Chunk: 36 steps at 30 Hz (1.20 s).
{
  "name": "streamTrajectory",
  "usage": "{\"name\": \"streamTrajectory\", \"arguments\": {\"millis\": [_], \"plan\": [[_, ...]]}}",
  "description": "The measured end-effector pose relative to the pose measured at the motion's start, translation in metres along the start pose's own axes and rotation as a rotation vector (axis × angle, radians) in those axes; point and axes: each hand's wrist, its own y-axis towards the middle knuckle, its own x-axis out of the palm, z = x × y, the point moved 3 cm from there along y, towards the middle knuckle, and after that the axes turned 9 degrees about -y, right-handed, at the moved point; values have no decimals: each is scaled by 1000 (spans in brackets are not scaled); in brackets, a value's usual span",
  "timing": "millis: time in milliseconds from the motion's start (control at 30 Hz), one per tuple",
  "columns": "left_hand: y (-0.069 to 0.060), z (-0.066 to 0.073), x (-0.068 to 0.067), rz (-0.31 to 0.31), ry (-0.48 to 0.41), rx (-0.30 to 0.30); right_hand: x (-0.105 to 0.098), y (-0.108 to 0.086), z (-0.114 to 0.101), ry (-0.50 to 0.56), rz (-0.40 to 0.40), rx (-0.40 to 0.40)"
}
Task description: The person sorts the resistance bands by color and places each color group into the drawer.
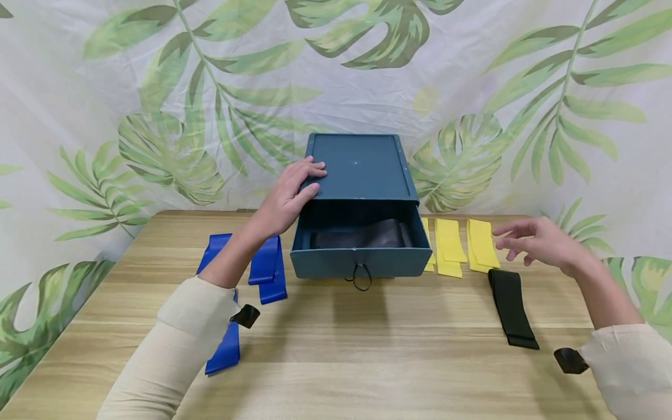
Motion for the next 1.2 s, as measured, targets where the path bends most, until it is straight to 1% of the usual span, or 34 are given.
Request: {"name": "streamTrajectory", "arguments": {"millis": [100,300,500,767,1000,1133,1200], "plan": [[0,0,0,6,-8,-6,3,0,12,-30,6,-2],[-1,2,0,16,-14,-19,12,0,33,-116,8,-62],[-1,3,2,22,-5,-19,19,0,50,-128,7,-67],[-3,2,4,33,-2,-11,22,0,62,-165,18,-67],[-3,3,5,37,-8,-3,28,-2,69,-153,-15,-71],[-3,3,5,37,-12,0,32,1,72,-209,-16,-97],[-3,3,5,39,-13,6,33,3,73,-258,-7,-114]]}}
